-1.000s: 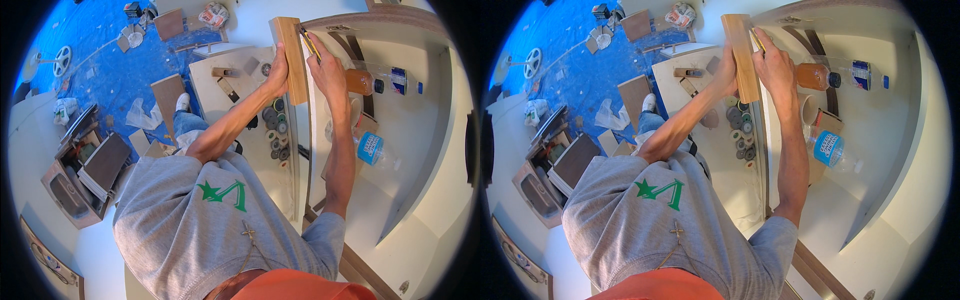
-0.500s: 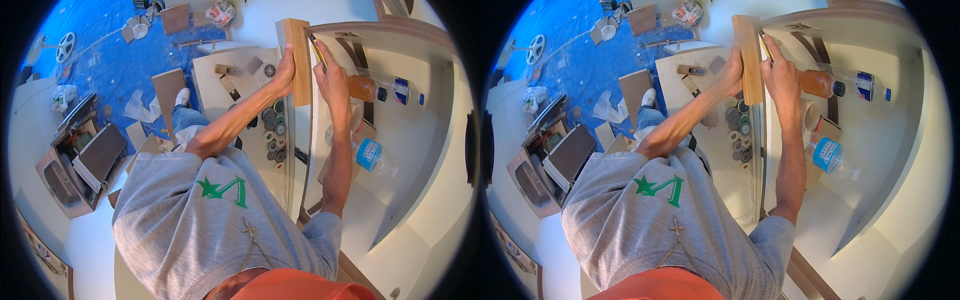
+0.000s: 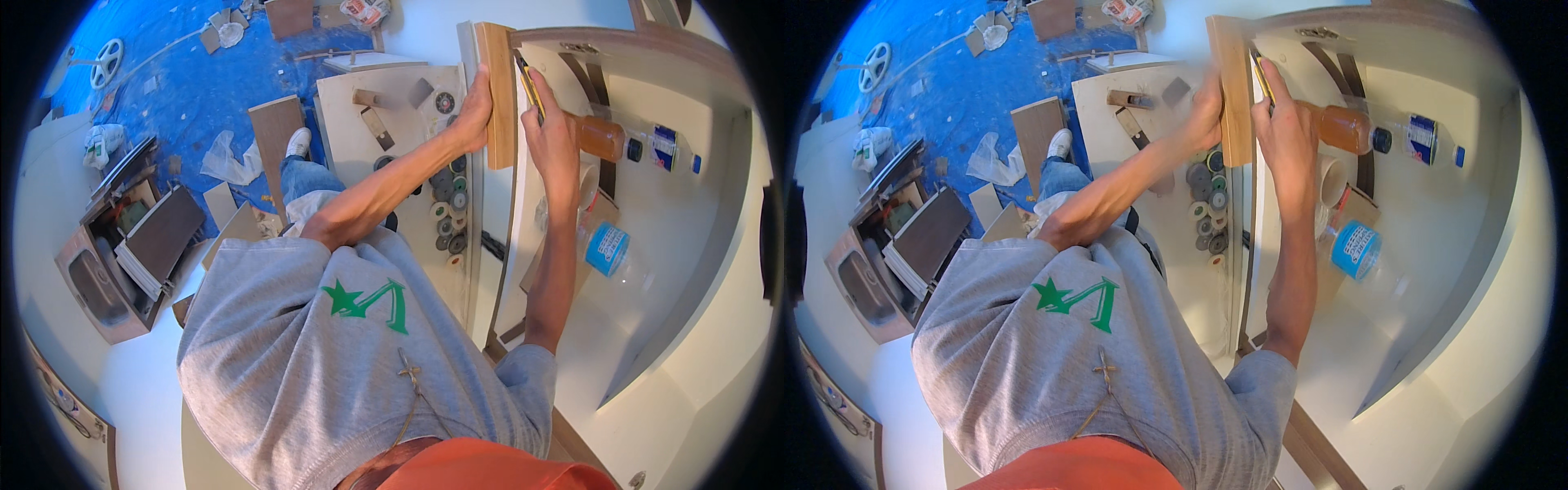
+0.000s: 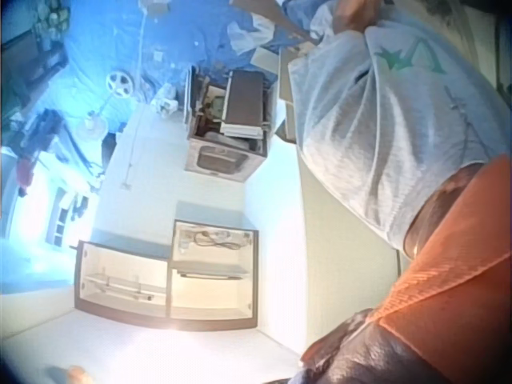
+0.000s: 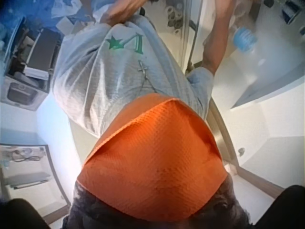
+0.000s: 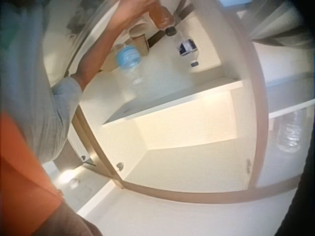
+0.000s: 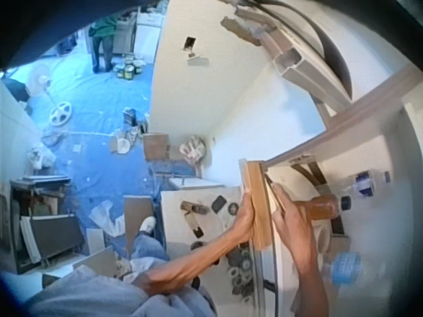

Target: The person uses a utility knife to cut a small wooden plank on a countertop. They then use a sanding block to smooth the edges of the cut wood.

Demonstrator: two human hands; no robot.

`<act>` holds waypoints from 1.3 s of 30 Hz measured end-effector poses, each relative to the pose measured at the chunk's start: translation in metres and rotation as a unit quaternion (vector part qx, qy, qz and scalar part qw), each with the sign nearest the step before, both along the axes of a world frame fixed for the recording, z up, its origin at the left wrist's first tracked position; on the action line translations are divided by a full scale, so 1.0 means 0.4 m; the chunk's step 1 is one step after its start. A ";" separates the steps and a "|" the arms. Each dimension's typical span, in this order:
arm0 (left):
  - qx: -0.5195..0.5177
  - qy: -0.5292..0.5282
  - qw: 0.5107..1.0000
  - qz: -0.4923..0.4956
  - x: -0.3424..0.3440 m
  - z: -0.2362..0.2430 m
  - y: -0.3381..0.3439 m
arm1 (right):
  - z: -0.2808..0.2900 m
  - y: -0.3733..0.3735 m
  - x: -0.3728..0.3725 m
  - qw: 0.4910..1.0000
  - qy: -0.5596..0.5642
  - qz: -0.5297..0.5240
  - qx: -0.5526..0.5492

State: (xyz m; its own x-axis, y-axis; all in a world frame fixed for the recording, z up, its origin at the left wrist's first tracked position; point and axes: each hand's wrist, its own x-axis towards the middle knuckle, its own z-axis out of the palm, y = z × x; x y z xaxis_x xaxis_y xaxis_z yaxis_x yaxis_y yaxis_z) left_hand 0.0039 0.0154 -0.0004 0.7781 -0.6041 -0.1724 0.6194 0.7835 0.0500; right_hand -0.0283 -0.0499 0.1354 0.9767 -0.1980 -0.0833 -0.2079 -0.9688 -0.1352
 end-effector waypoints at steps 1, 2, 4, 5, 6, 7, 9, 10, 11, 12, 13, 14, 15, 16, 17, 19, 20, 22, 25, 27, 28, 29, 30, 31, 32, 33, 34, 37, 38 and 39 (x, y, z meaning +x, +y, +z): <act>0.000 -0.005 1.000 0.005 -0.001 0.001 -0.001 | -0.002 -0.002 -0.003 1.000 -0.001 -0.003 -0.007; -0.004 -0.015 1.000 0.010 -0.003 0.002 -0.003 | -0.004 -0.004 -0.003 1.000 -0.009 0.006 -0.014; -0.011 -0.028 0.999 0.031 -0.008 0.003 -0.001 | -0.005 -0.007 -0.003 0.999 -0.017 0.024 -0.025; -0.007 -0.023 1.000 0.018 -0.009 0.003 0.002 | -0.005 -0.007 -0.004 0.999 -0.018 0.031 -0.028; -0.003 -0.019 1.000 0.006 -0.010 0.003 0.003 | -0.004 -0.007 -0.003 0.999 -0.016 0.035 -0.037; -0.010 -0.020 1.000 0.009 -0.010 0.003 0.005 | -0.004 -0.006 -0.003 0.999 -0.011 0.030 -0.032; -0.006 -0.009 1.000 -0.011 -0.014 0.005 0.006 | -0.001 -0.003 -0.005 0.999 0.002 0.014 -0.034; -0.008 -0.008 1.000 -0.014 -0.015 0.005 0.005 | 0.000 -0.001 -0.005 1.000 0.010 0.003 -0.029; -0.002 -0.014 1.000 -0.006 -0.017 0.006 0.004 | 0.002 0.001 -0.007 0.999 0.018 -0.010 -0.025; 0.005 -0.019 1.000 0.000 -0.021 0.006 0.002 | 0.002 0.002 -0.009 0.999 0.024 -0.017 -0.019; 0.006 -0.025 1.000 0.006 -0.024 0.006 0.001 | 0.003 0.003 -0.010 0.999 0.024 -0.020 -0.021; 0.011 -0.032 0.999 -0.002 -0.026 0.005 0.001 | 0.003 0.004 -0.011 0.999 0.021 -0.018 -0.022; 0.011 -0.039 0.999 -0.009 -0.030 0.003 0.002 | 0.002 0.005 -0.012 0.999 0.018 -0.015 -0.023; 0.012 -0.047 0.999 -0.016 -0.033 0.002 0.004 | 0.001 0.005 -0.014 0.999 0.020 -0.020 -0.021; 0.012 -0.037 0.999 -0.025 -0.036 0.001 0.004 | 0.000 0.004 -0.015 0.999 0.021 -0.024 -0.020; 0.010 -0.022 0.999 -0.035 -0.041 0.000 0.006 | -0.003 0.004 -0.022 0.999 0.020 -0.027 -0.015; 0.016 -0.019 0.999 -0.040 -0.042 0.000 0.007 | -0.003 0.004 -0.025 0.999 0.017 -0.025 -0.012; 0.014 -0.023 0.999 -0.036 -0.047 0.001 0.008 | -0.005 0.004 -0.034 1.000 0.012 -0.022 -0.011; 0.026 -0.050 0.998 -0.035 -0.054 0.001 0.007 | -0.006 0.003 -0.056 0.999 0.013 -0.025 -0.021; 0.012 -0.052 0.998 -0.038 -0.059 0.001 0.007 | -0.007 -0.004 -0.055 0.999 0.012 -0.016 -0.029; 0.001 -0.053 0.998 -0.029 -0.063 0.000 0.007 | -0.008 -0.006 -0.057 0.999 0.012 -0.020 -0.028; 0.007 -0.040 0.999 -0.029 -0.068 0.001 0.004 | -0.010 -0.008 -0.058 0.999 0.009 -0.016 -0.026; 0.008 -0.030 0.999 -0.021 -0.071 0.002 0.002 | -0.012 -0.010 -0.058 1.000 0.005 -0.011 -0.024; 0.007 -0.022 1.000 -0.011 -0.074 0.002 0.001 | -0.015 -0.010 -0.059 1.000 0.006 -0.010 -0.022; 0.013 -0.016 1.000 -0.011 -0.076 0.001 0.000 | -0.016 -0.010 -0.063 1.000 0.007 -0.010 -0.020; 0.016 -0.013 1.000 -0.012 -0.078 0.000 -0.001 | -0.015 -0.010 -0.067 1.000 0.006 -0.009 -0.021; 0.017 -0.009 1.000 -0.014 -0.080 -0.001 -0.002 | -0.015 -0.008 -0.073 1.000 -0.003 -0.003 -0.014; 0.006 -0.041 0.999 0.002 -0.085 -0.005 -0.007 | -0.005 0.005 -0.096 1.000 -0.013 -0.005 -0.013; 0.007 -0.032 0.999 -0.008 -0.091 -0.006 -0.008 | -0.001 0.011 -0.102 1.000 0.000 -0.020 -0.020; 0.010 -0.026 1.000 -0.014 -0.095 -0.007 -0.008 | 0.004 0.016 -0.105 0.999 0.012 -0.036 -0.027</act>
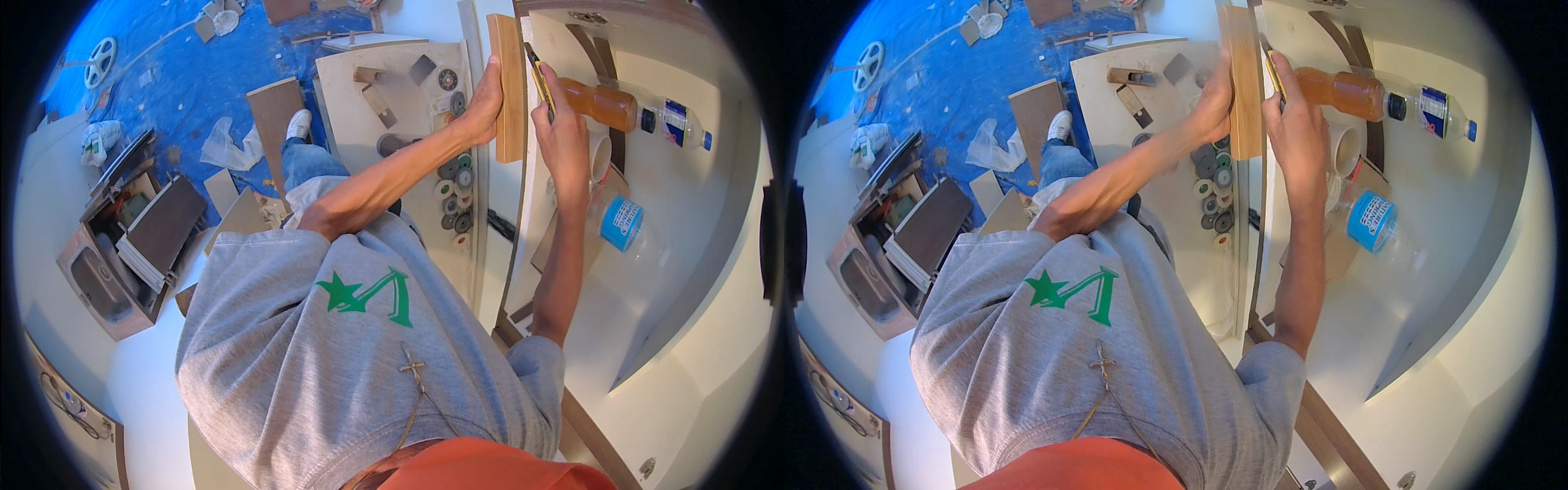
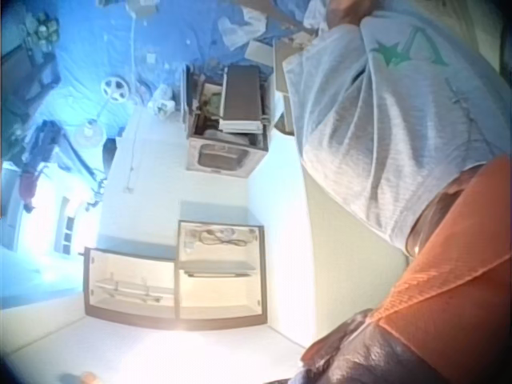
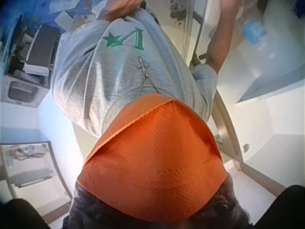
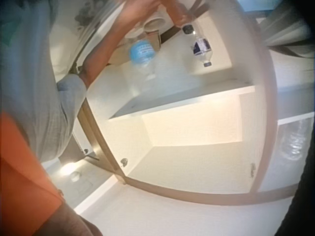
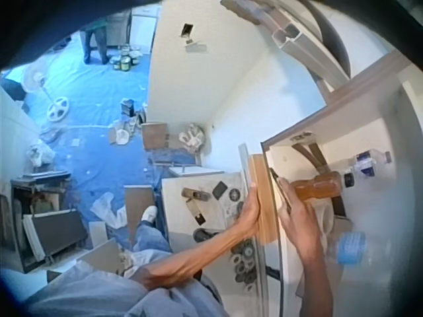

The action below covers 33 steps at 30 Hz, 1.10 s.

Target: The person uses a utility knife to cut a small wooden plank on a countertop. They then use a sanding block to smooth the edges of the cut wood.

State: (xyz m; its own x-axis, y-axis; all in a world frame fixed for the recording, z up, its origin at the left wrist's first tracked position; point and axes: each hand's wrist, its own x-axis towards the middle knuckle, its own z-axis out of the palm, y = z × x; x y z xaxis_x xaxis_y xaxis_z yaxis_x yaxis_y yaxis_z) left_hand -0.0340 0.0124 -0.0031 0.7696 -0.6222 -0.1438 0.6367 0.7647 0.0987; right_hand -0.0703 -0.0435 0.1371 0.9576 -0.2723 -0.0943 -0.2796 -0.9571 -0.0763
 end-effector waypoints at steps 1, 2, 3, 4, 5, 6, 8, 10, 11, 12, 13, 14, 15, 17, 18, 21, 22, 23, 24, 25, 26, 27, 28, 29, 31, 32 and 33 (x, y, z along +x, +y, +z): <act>0.001 0.005 1.000 0.002 -0.002 -0.001 -0.001 | 0.007 0.003 -0.001 1.000 0.021 -0.020 -0.001; 0.003 0.005 1.000 0.000 -0.007 -0.001 -0.002 | 0.014 0.006 -0.002 0.998 0.043 -0.039 -0.001; 0.003 0.007 1.000 0.004 -0.013 -0.001 -0.004 | 0.018 0.009 -0.005 0.997 0.059 -0.041 0.001; -0.002 0.004 1.000 0.013 -0.017 -0.001 -0.004 | 0.019 0.014 -0.008 0.996 0.066 -0.053 -0.003; 0.006 0.006 1.000 0.007 -0.020 -0.003 -0.003 | 0.021 0.016 -0.014 0.997 0.066 -0.050 -0.005; 0.009 0.004 1.000 0.003 -0.023 -0.005 -0.003 | 0.022 0.018 -0.024 0.996 0.069 -0.050 -0.009; 0.007 0.004 1.000 -0.010 -0.034 -0.006 -0.005 | 0.020 0.018 -0.042 0.998 0.055 -0.034 -0.025; -0.007 0.005 1.000 -0.012 -0.044 -0.009 -0.006 | 0.018 0.015 -0.058 0.998 0.049 -0.027 -0.037; 0.006 0.012 1.000 -0.018 -0.051 -0.009 -0.008 | 0.017 0.014 -0.066 0.998 0.051 -0.028 -0.040; 0.011 0.015 1.000 -0.015 -0.057 -0.008 -0.011 | 0.016 0.014 -0.072 0.997 0.054 -0.031 -0.045; 0.017 0.019 1.000 -0.013 -0.066 -0.009 -0.014 | 0.015 0.014 -0.080 0.998 0.049 -0.031 -0.033; 0.016 0.016 1.000 -0.012 -0.075 -0.010 -0.015 | 0.016 0.015 -0.088 0.998 0.045 -0.034 -0.024; 0.016 0.011 1.000 -0.009 -0.081 -0.012 -0.017 | 0.015 0.015 -0.094 0.999 0.038 -0.033 -0.013; 0.017 0.006 1.000 -0.013 -0.094 -0.017 -0.019 | 0.017 0.014 -0.108 0.998 0.044 -0.039 -0.015; 0.018 0.005 1.000 -0.019 -0.100 -0.020 -0.019 | 0.017 0.013 -0.115 0.998 0.045 -0.041 -0.015; 0.023 0.003 0.999 -0.026 -0.117 -0.026 -0.024 | 0.011 0.006 -0.136 0.999 0.036 -0.033 -0.014; 0.021 0.004 0.999 -0.025 -0.122 -0.028 -0.026 | 0.009 0.003 -0.142 0.999 0.026 -0.027 -0.008; 0.030 0.003 0.999 -0.024 -0.128 -0.028 -0.028 | 0.006 0.000 -0.149 1.000 0.015 -0.018 0.001; 0.036 0.004 0.999 -0.023 -0.134 -0.029 -0.030 | 0.004 -0.001 -0.156 1.000 0.003 -0.009 0.010; 0.042 0.004 0.999 -0.022 -0.140 -0.028 -0.031 | 0.004 -0.002 -0.163 1.000 -0.002 -0.006 0.013; 0.032 -0.003 0.999 -0.022 -0.146 -0.028 -0.031 | 0.004 -0.001 -0.174 1.000 -0.008 -0.005 0.016; 0.023 -0.010 0.999 -0.024 -0.153 -0.028 -0.029 | 0.006 0.002 -0.183 1.000 -0.002 -0.012 0.017; 0.013 -0.017 0.999 -0.028 -0.159 -0.026 -0.028 | 0.009 0.005 -0.191 1.000 0.004 -0.018 0.019; 0.013 -0.016 0.999 -0.033 -0.165 -0.024 -0.027 | 0.013 0.007 -0.194 0.999 0.021 -0.032 0.020; 0.015 -0.015 0.999 -0.041 -0.174 -0.021 -0.024 | 0.019 0.014 -0.198 0.998 0.040 -0.048 0.024; 0.020 -0.008 0.999 -0.042 -0.182 -0.017 -0.023 | 0.023 0.017 -0.198 0.997 0.043 -0.050 0.026; 0.026 -0.002 0.999 -0.042 -0.192 -0.013 -0.024 | 0.026 0.020 -0.201 0.996 0.055 -0.063 0.030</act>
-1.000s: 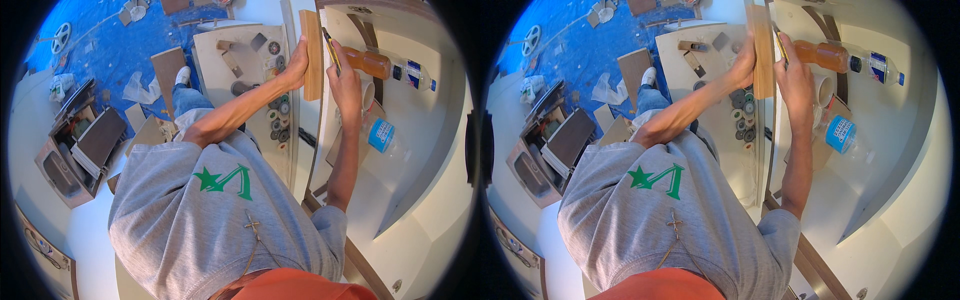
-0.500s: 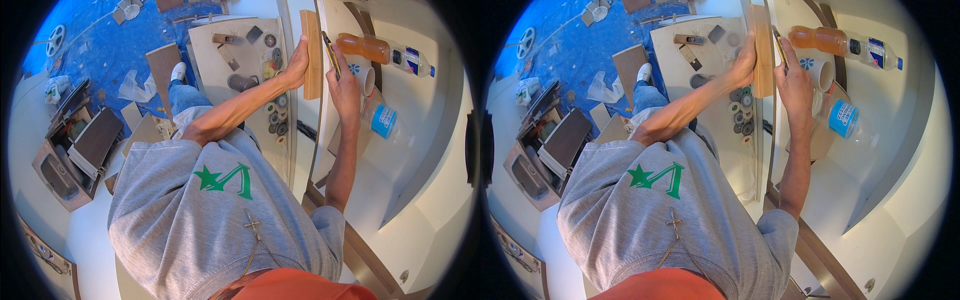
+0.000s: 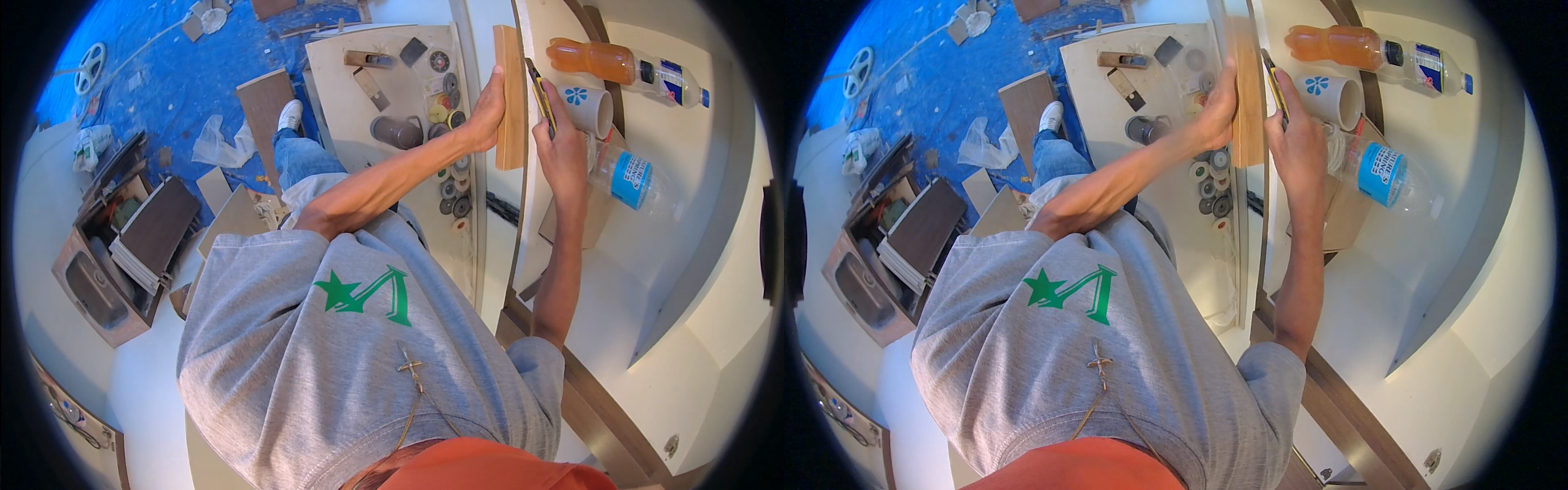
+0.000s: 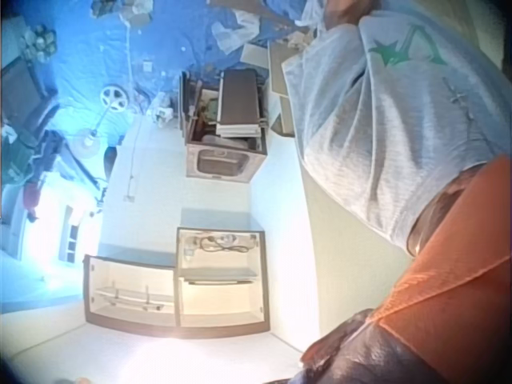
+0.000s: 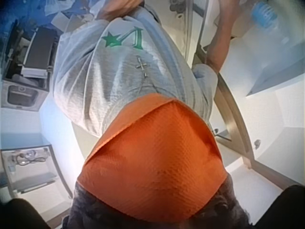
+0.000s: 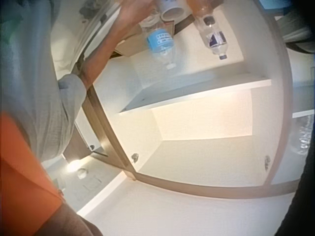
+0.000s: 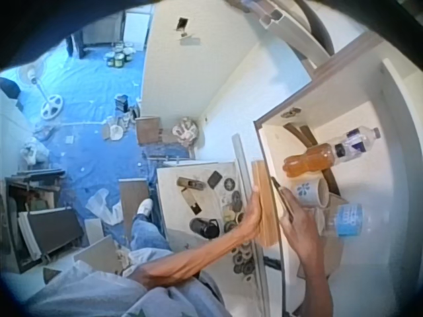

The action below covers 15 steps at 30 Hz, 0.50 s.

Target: The person uses a utility knife to cut a small wooden plank on a countertop. They then use a sanding block to smooth the edges of the cut wood.

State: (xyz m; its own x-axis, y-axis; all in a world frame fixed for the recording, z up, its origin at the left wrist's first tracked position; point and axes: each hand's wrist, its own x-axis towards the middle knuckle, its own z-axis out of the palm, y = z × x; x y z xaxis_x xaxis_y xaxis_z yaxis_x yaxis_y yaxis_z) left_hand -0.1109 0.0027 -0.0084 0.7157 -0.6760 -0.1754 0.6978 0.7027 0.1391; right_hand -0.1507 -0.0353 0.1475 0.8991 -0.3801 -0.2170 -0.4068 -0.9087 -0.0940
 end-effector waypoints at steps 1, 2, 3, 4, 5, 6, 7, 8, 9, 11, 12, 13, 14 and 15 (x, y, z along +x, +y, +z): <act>-0.005 0.004 1.000 0.007 -0.008 0.001 0.000 | 0.003 0.003 -0.004 1.000 0.012 -0.013 0.003; 0.004 0.006 1.000 -0.002 -0.015 0.001 0.000 | 0.010 0.005 -0.014 0.999 0.033 -0.040 0.007; 0.001 0.005 1.000 -0.007 -0.021 0.000 -0.001 | 0.014 0.005 -0.023 0.997 0.051 -0.053 0.008; -0.002 0.002 1.000 -0.012 -0.027 -0.002 -0.003 | 0.014 0.006 -0.033 0.998 0.039 -0.048 0.009; -0.008 0.000 1.000 -0.013 -0.030 -0.004 -0.007 | 0.013 0.006 -0.042 0.999 0.021 -0.028 0.007; -0.014 -0.001 1.000 -0.013 -0.036 -0.007 -0.010 | 0.011 0.004 -0.053 1.000 0.010 -0.015 0.001; -0.019 -0.001 1.000 -0.014 -0.043 -0.009 -0.012 | 0.010 0.001 -0.064 1.000 0.004 -0.012 0.001; -0.019 0.000 1.000 -0.015 -0.048 -0.012 -0.015 | 0.006 -0.003 -0.073 1.000 0.002 -0.014 -0.003; -0.019 0.003 1.000 -0.014 -0.055 -0.013 -0.016 | 0.001 -0.007 -0.081 1.000 0.002 -0.015 -0.005; -0.013 0.005 1.000 -0.013 -0.068 -0.017 -0.015 | -0.011 -0.014 -0.095 0.999 -0.033 0.014 -0.013; -0.009 0.002 1.000 -0.012 -0.072 -0.017 -0.016 | -0.016 -0.018 -0.101 0.998 -0.052 0.029 -0.018; -0.005 0.000 1.000 -0.011 -0.078 -0.015 -0.015 | -0.018 -0.022 -0.109 0.998 -0.047 0.026 -0.017; -0.003 -0.001 1.000 -0.008 -0.084 -0.013 -0.014 | -0.017 -0.027 -0.116 0.999 -0.044 0.022 -0.017; -0.002 -0.002 1.000 -0.004 -0.087 -0.011 -0.012 | -0.018 -0.032 -0.121 0.998 -0.049 0.034 -0.017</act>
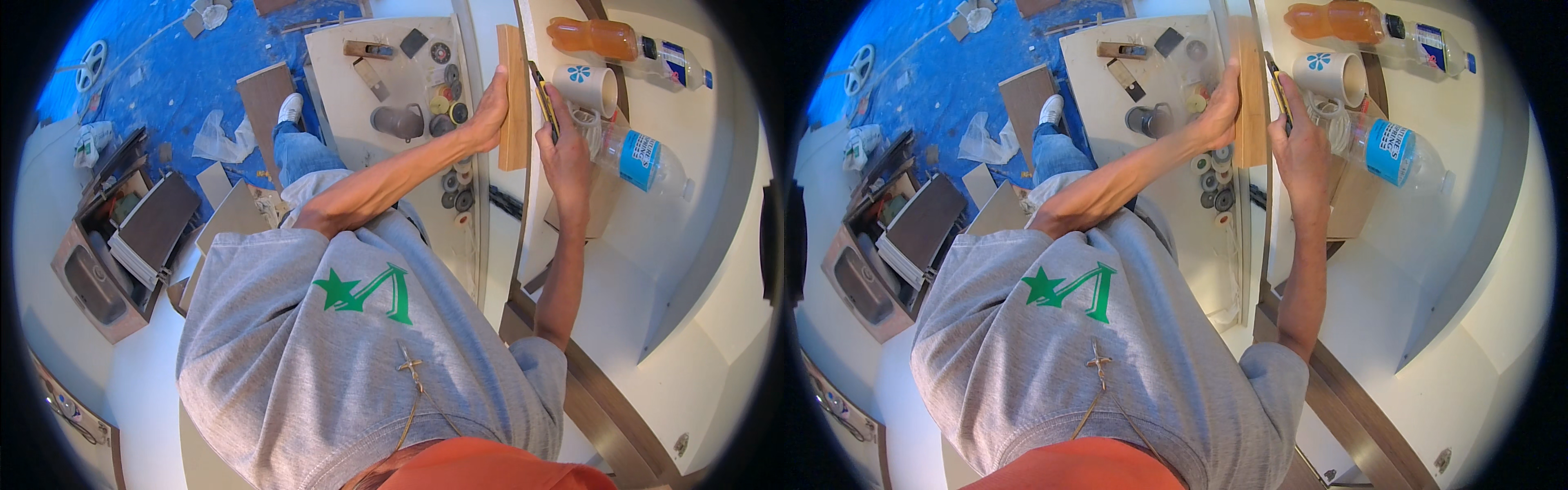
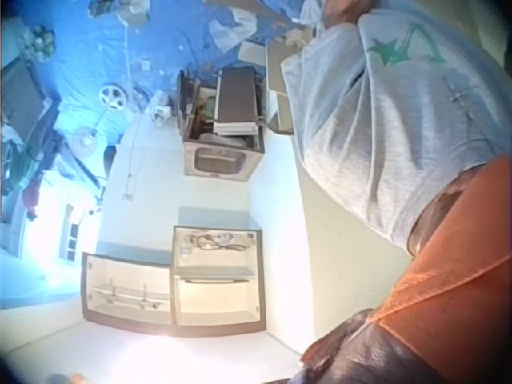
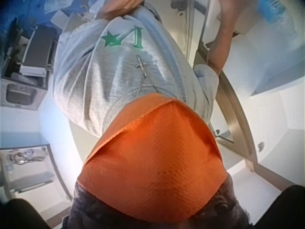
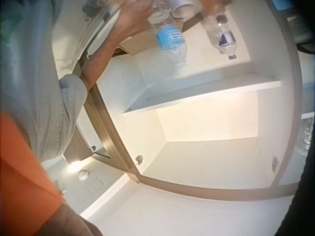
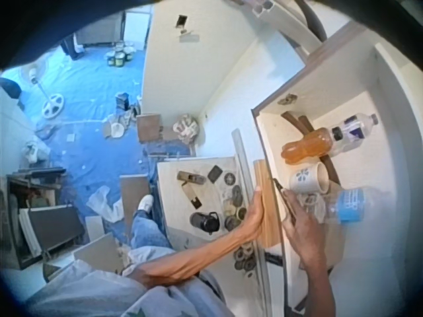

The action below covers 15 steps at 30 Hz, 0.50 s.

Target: The person uses a utility knife to cut a small wooden plank on a countertop. They then use a sanding block to smooth the edges of the cut wood.

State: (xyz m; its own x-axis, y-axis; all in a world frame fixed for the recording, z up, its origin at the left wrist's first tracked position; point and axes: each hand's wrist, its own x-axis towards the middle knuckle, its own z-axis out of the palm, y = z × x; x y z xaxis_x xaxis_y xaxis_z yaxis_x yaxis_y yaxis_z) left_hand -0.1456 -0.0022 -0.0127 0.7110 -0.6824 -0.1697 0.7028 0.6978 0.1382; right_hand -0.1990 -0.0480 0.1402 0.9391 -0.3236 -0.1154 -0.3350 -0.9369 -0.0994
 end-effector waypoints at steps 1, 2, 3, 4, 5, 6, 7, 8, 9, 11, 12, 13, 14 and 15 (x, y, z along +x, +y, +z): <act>0.001 -0.001 1.000 0.005 -0.005 0.003 0.001 | -0.001 -0.004 -0.007 1.000 -0.002 -0.003 0.000; 0.013 0.011 1.000 -0.003 -0.015 0.007 0.003 | -0.002 -0.007 -0.015 1.000 -0.011 0.008 0.002; 0.025 0.022 0.999 -0.012 -0.027 0.011 0.005 | -0.004 -0.010 -0.023 1.000 -0.022 0.021 0.006; 0.020 0.032 0.999 -0.012 -0.036 0.014 0.006 | -0.004 -0.010 -0.035 1.000 -0.009 0.018 -0.009; 0.030 0.026 0.999 -0.011 -0.044 0.015 0.006 | -0.004 -0.010 -0.049 1.000 0.003 0.016 -0.023; 0.023 0.018 1.000 -0.004 -0.056 0.015 0.005 | -0.002 -0.009 -0.066 0.999 0.014 0.010 -0.036; 0.019 0.024 0.999 -0.012 -0.072 0.014 0.004 | 0.000 -0.008 -0.081 0.999 0.021 -0.002 -0.029; 0.016 0.021 1.000 -0.010 -0.087 0.013 0.003 | -0.001 -0.006 -0.092 0.999 0.025 -0.016 -0.020; 0.015 0.027 0.999 -0.018 -0.094 0.008 0.001 | -0.004 -0.007 -0.097 1.000 0.020 -0.014 -0.008; 0.015 0.045 0.998 -0.031 -0.124 -0.002 -0.003 | -0.003 -0.007 -0.120 0.999 0.027 -0.015 -0.016; 0.015 0.056 0.998 -0.037 -0.147 -0.003 -0.004 | -0.002 -0.004 -0.137 0.999 0.029 -0.010 -0.018; 0.015 0.066 0.997 -0.045 -0.161 -0.007 -0.009 | -0.006 -0.004 -0.147 0.998 0.052 -0.021 -0.026; -0.002 0.068 0.997 -0.044 -0.185 -0.006 -0.011 | -0.005 0.000 -0.172 0.996 0.073 -0.036 -0.035; -0.023 0.072 0.996 -0.046 -0.210 -0.003 -0.013 | 0.001 0.004 -0.202 0.994 0.091 -0.043 -0.044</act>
